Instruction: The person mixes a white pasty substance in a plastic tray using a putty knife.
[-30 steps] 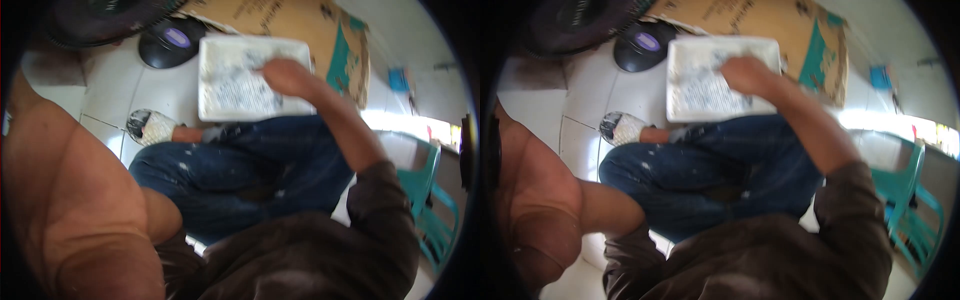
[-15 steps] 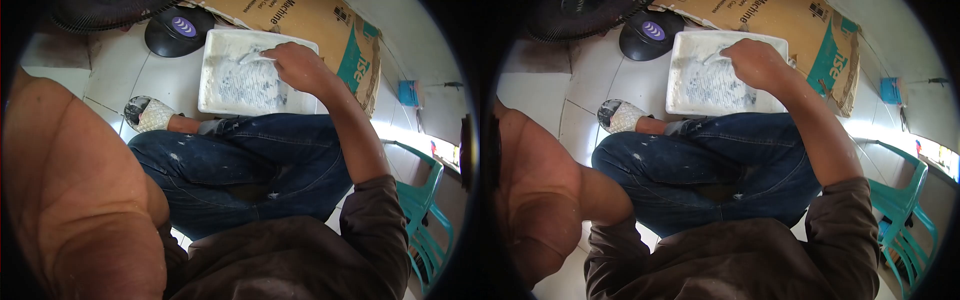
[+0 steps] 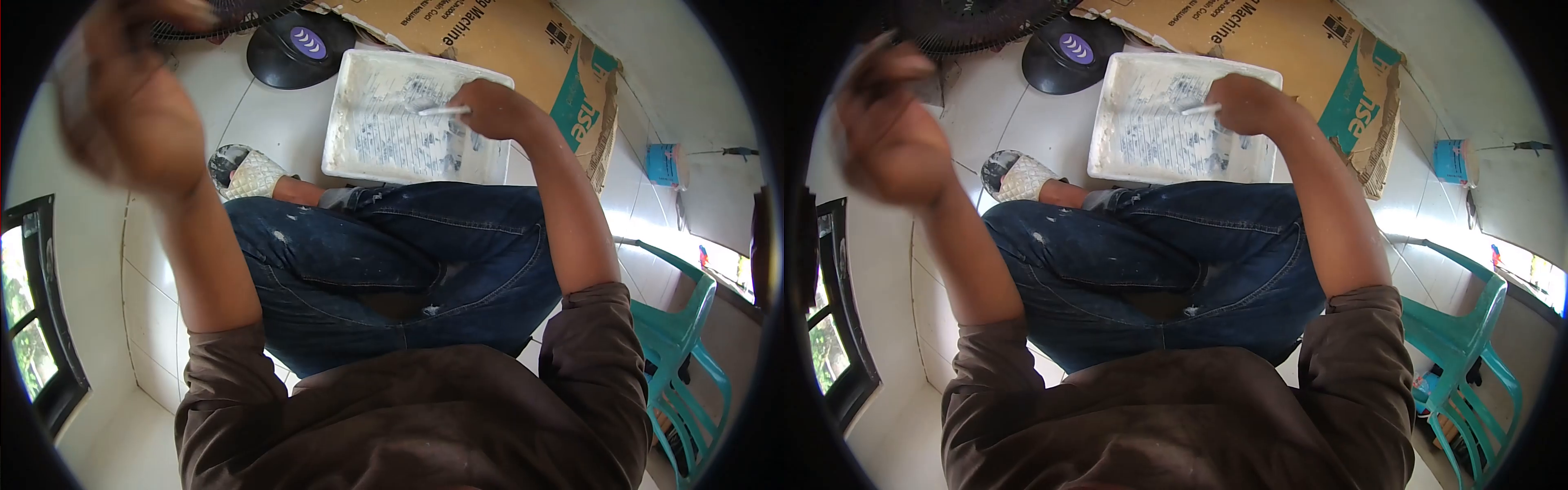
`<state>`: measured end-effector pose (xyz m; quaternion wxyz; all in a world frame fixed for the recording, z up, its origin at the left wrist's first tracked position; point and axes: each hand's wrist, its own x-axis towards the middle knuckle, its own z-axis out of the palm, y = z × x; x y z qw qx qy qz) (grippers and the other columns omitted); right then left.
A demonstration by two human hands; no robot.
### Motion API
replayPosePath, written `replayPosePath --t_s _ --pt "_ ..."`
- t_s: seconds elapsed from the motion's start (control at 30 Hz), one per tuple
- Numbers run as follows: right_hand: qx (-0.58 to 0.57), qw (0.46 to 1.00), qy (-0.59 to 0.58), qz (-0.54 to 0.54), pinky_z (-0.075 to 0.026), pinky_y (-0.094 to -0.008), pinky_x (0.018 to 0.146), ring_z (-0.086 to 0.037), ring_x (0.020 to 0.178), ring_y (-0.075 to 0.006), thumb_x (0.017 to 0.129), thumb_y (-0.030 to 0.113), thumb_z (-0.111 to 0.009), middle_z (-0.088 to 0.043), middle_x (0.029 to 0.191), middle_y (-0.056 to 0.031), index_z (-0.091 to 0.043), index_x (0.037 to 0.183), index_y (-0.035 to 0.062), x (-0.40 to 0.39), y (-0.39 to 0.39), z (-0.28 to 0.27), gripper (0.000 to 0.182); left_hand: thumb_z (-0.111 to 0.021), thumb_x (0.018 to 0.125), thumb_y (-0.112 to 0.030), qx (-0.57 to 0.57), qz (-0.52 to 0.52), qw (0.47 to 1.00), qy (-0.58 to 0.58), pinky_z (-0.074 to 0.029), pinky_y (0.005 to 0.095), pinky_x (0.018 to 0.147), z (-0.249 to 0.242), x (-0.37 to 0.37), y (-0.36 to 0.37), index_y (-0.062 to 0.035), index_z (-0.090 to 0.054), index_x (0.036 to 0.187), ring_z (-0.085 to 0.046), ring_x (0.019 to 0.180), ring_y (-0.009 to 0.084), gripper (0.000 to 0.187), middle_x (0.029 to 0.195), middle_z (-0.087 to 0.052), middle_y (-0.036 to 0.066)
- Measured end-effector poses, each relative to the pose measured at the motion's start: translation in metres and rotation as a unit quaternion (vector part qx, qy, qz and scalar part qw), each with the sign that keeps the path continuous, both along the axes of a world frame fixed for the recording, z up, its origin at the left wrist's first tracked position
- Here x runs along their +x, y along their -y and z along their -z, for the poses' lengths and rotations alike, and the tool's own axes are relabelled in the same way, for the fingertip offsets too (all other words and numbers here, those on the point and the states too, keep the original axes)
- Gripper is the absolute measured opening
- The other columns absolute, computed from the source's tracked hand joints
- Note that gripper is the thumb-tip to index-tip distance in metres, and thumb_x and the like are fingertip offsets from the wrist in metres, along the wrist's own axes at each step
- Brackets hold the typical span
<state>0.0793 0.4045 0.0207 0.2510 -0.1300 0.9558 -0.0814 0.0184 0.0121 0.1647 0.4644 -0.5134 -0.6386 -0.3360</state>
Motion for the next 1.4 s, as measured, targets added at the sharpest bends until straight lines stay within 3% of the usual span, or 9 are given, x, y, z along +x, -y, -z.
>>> replayPosePath --t_s 0.07,0.2,0.23,0.37,0.5,0.57,0.77,1.2,1.4 --pt "-0.032 0.998 -0.019 -0.051 -0.057 -0.0428 0.089 -0.074 0.087 -0.0352 0.096 0.017 -0.069 -0.072 0.115 -0.0195 -0.075 0.124 0.006 0.008 -0.003 0.006 0.031 -0.042 0.112 -0.016 0.096 0.105 0.941 0.308 -0.055 0.03 0.075 0.025 0.021 -0.048 0.0017 -0.073 0.112 -0.068 0.078 0.0182 0.036 0.086 -0.071 0.012" --pt "0.026 0.996 0.06 -0.062 -0.056 -0.0431 0.086 -0.075 0.083 -0.0294 0.097 0.019 -0.069 -0.072 0.112 -0.0219 -0.075 0.121 -0.0006 0.016 0.024 -0.04 0.031 -0.064 0.106 -0.027 -0.091 0.022 0.849 0.52 -0.054 0.031 0.075 0.07 0.02 -0.086 -0.001 -0.075 0.115 -0.066 0.077 0.0177 0.03 0.087 -0.072 0.008" --pt "-0.006 0.996 0.07 -0.057 -0.056 -0.0434 0.087 -0.075 0.086 -0.03 0.096 0.019 -0.069 -0.073 0.109 -0.0218 -0.076 0.12 0.0002 0.016 0.024 -0.044 0.031 -0.064 0.106 -0.027 -0.089 0.025 0.852 0.515 -0.054 0.031 0.075 0.082 0.016 -0.088 -0.001 -0.075 0.115 -0.066 0.077 0.0177 0.03 0.087 -0.072 0.008" --pt "-0.089 0.995 0.024 -0.042 -0.055 -0.0433 0.09 -0.073 0.1 -0.0316 0.096 0.023 -0.071 -0.076 0.103 -0.0207 -0.079 0.118 0.0075 0.011 -0.002 -0.045 0.028 -0.066 0.101 -0.041 -0.453 -0.1 0.721 0.515 -0.056 0.042 0.09 0.159 -0.013 -0.08 -0.0025 -0.072 0.122 -0.072 0.098 0.0355 0.045 0.107 -0.076 0.019" --pt "-0.081 0.996 0.032 -0.004 -0.054 -0.0416 0.095 -0.07 0.107 -0.0325 0.097 0.031 -0.072 -0.075 0.112 -0.0157 -0.08 0.118 0.0125 -0.001 -0.022 -0.022 0.028 -0.062 0.102 -0.039 -0.513 -0.097 0.667 0.531 -0.055 0.0455 0.093 0.179 -0.012 -0.083 -0.0028 -0.075 0.119 -0.073 0.103 0.0349 0.042 0.11 -0.077 0.02" --pt "-0.042 0.999 0.002 -0.009 -0.053 -0.0418 0.096 -0.07 0.11 -0.0325 0.097 0.032 -0.072 -0.075 0.115 -0.0147 -0.08 0.118 0.0127 -0.004 -0.032 -0.017 0.029 -0.062 0.103 -0.037 -0.563 -0.096 0.576 0.585 -0.053 0.0436 0.093 0.172 -0.019 -0.094 0.0002 -0.078 0.106 -0.073 0.1 0.035 0.041 0.103 -0.077 0.022" --pt "-0.018 0.99 -0.126 0.055 -0.053 -0.0443 0.097 -0.069 0.111 -0.0344 0.096 0.027 -0.072 -0.074 0.116 -0.0163 -0.08 0.114 0.011 -0.004 -0.035 -0.022 0.026 -0.061 0.103 -0.04 -0.536 -0.108 0.572 0.611 -0.053 0.0439 0.093 0.163 -0.017 -0.092 0.002 -0.079 0.102 -0.074 0.1 0.0347 0.045 0.104 -0.077 0.022" --pt "-0.056 0.995 0.071 -0.05 -0.053 -0.0442 0.099 -0.069 0.112 -0.0352 0.095 0.029 -0.072 -0.074 0.115 -0.0178 -0.079 0.113 0.0082 0.012 -0.014 -0.034 0.029 -0.062 0.103 -0.042 -0.536 -0.13 0.597 0.583 -0.053 0.0457 0.094 0.16 -0.016 -0.088 0.0025 -0.077 0.109 -0.072 0.103 0.0372 0.048 0.109 -0.076 0.024" --pt "-0.032 0.991 -0.111 0.063 -0.053 -0.0446 0.098 -0.068 0.111 -0.0376 0.096 0.03 -0.072 -0.074 0.116 -0.0186 -0.078 0.115 0.0064 -0.004 -0.028 -0.025 0.031 -0.059 0.102 -0.043 -0.545 -0.119 0.598 0.575 -0.054 0.0466 0.096 0.155 -0.018 -0.087 0.0031 -0.074 0.118 -0.071 0.109 0.0395 0.051 0.116 -0.073 0.026"
